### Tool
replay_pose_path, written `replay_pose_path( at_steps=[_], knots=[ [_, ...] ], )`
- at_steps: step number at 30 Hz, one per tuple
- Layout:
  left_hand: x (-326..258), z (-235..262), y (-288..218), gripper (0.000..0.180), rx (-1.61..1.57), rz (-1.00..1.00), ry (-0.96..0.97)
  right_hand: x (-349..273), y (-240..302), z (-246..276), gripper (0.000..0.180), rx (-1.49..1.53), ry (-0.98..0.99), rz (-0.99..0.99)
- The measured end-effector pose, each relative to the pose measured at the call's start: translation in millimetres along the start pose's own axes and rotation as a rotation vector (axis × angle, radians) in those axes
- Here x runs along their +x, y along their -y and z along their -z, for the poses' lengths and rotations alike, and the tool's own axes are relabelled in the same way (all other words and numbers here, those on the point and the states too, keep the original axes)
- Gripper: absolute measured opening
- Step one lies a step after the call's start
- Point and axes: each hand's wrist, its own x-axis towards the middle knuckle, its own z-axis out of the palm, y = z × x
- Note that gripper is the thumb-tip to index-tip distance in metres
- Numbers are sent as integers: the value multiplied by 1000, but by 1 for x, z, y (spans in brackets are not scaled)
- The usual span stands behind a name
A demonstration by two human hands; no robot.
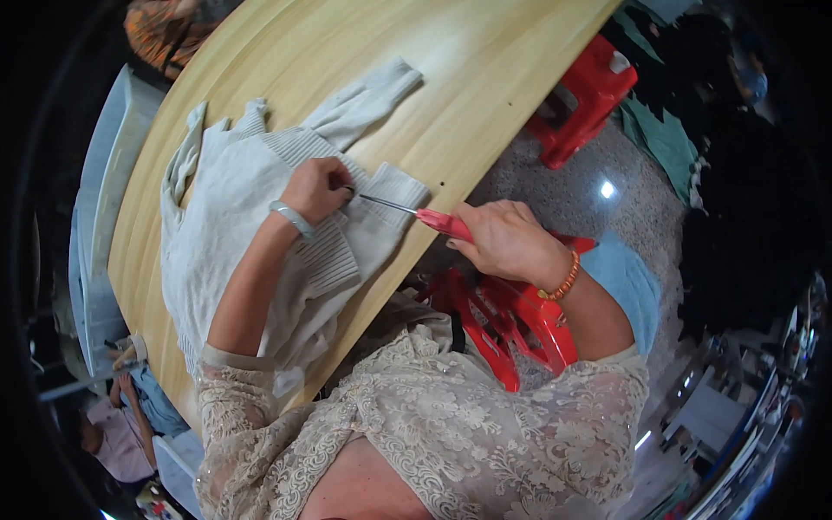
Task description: Trimming loose threads from a knitted sweater using scissors and checking the buttons.
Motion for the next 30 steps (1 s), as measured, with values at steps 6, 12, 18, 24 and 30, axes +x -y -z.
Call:
replay_pose_path(
  at_steps=[6, 12, 18, 24, 30],
  knots=[
    [-4, 8, 20, 10, -339, 55, 39, 13, -2, -3, 33, 95, 6, 38],
    [4, 5, 25, 8, -519, 155, 111, 10, 0, 6, 32, 119, 43, -39],
    [1, 1, 21, 11, -367, 105, 26, 20, -16, 1, 34, 297, -511, -11],
    [-42, 13, -11, 18, -140, -103, -192, 20, -52, 21, 31, 1048, -1098, 81],
    [-125, 36, -23, 22, -66, -125, -227, 23, -110, -39, 35, 1286, -1369, -241]
  ],
)
